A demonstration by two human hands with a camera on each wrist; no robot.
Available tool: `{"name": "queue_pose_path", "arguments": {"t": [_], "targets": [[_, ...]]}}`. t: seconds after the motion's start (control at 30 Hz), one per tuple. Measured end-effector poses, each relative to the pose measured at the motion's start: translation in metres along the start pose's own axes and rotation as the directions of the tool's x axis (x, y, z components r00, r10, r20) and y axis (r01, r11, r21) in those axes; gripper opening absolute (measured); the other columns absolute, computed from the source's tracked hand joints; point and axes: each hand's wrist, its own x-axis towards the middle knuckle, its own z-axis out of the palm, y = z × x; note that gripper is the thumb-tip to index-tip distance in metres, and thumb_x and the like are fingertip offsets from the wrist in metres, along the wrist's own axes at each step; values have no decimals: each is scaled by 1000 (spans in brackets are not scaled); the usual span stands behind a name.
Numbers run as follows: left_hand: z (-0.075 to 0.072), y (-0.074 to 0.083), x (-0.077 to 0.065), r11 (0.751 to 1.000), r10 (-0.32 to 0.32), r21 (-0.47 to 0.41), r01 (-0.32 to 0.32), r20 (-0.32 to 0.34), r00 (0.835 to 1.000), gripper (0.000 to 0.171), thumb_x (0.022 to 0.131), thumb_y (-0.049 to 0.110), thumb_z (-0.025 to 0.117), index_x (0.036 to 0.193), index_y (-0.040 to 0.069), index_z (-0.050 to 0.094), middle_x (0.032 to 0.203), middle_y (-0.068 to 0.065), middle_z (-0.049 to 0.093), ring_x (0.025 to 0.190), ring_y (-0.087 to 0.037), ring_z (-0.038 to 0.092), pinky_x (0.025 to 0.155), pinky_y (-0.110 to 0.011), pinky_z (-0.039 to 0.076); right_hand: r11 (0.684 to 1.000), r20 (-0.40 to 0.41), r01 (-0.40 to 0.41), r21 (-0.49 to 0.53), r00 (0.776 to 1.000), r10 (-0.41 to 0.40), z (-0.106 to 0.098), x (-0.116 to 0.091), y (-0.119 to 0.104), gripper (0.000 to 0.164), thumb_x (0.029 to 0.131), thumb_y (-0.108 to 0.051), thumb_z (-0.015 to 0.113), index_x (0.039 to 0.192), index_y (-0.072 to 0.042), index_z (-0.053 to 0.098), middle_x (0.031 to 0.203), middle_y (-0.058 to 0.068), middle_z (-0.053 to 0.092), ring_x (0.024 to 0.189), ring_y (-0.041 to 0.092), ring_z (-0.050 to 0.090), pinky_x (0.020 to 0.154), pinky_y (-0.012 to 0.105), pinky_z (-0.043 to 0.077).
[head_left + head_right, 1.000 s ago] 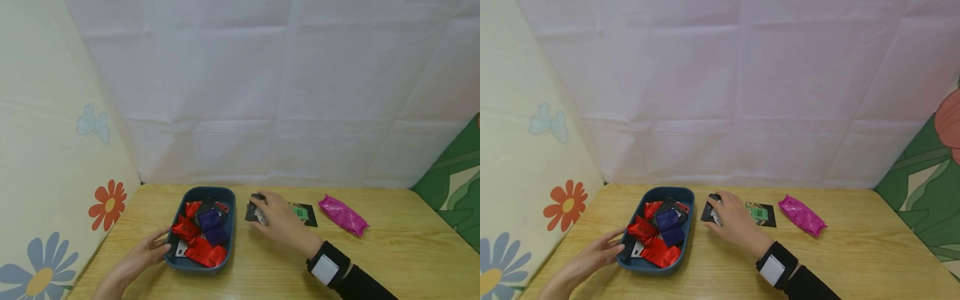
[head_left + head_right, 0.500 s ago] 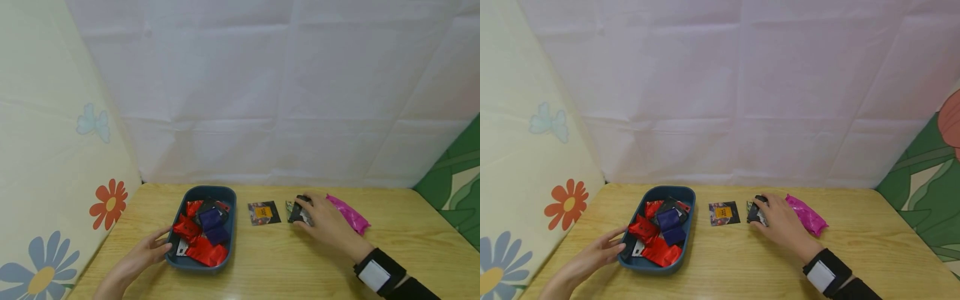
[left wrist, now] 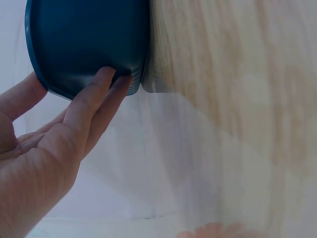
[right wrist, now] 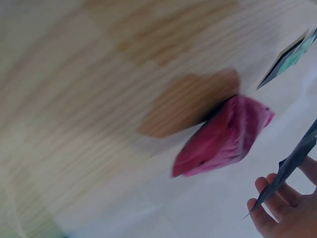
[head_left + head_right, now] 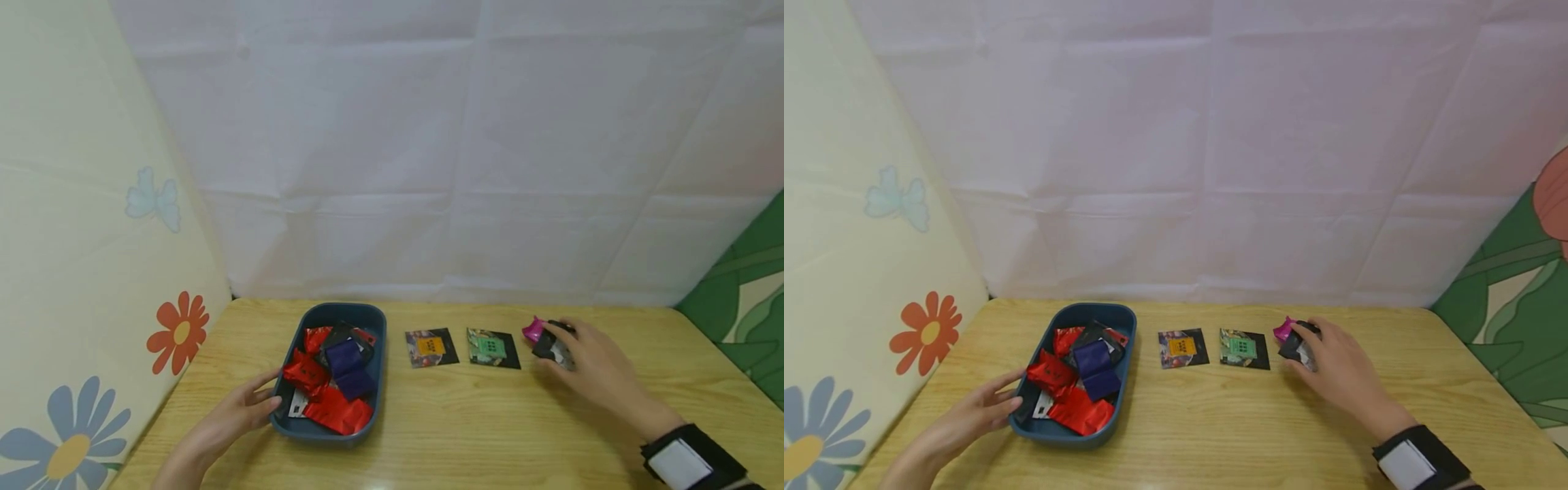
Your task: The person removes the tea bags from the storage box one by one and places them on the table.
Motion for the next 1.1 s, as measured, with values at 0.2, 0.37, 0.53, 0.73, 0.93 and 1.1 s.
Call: {"name": "queue_pose_path", "arguments": {"t": [0.2,0.37,0.53,0.73,0.93,1.1], "targets": [[0,-1,0,1000,-2,-1,2,-3,1000,71,101,20,58,153,-9,19,146,-41,33,128,-44,49,98,-50,49,996,-3,-80,26,997,80,-3,-7,20,72,82,-38,81,132,8,56,123,36,50,104,53,53,82,67,45],[1,-1,1,1000,-16,7,16,-19,1000,71,100,20,60,153,-8,21,145,-41,34,127,-45,49,97,-50,50,988,-11,-143,63,989,144,-5,-12,41,71,88,-40,75,132,11,53,122,39,49,104,57,50,79,69,44],[1,-1,0,1000,-27,0,27,-25,999,71,100,21,60,153,-8,22,146,-40,34,128,-44,49,97,-50,50,953,44,-260,153,966,256,-5,-19,62,72,96,-42,65,136,15,45,125,46,41,107,62,43,80,73,40],[1,-1,1,1000,-15,10,15,-15,1000,72,100,22,60,153,-8,21,146,-40,34,128,-44,49,97,-51,49,930,66,-338,146,941,332,-4,-28,81,76,97,-44,62,132,20,43,122,51,37,104,65,40,79,74,38],[1,0,0,1000,-10,-1,10,-15,1000,71,101,20,59,153,-8,21,146,-39,34,128,-43,49,97,-49,50,924,164,-372,92,921,354,-6,-28,96,80,98,-47,58,130,25,41,117,54,36,101,68,40,79,75,38],[0,-1,0,1000,2,-3,-2,-4,1000,71,101,20,58,153,-9,19,147,-40,33,129,-44,48,98,-49,49,911,331,-411,37,865,377,-5,-27,101,87,98,-52,54,129,27,36,111,57,34,98,70,42,76,74,42]]}}
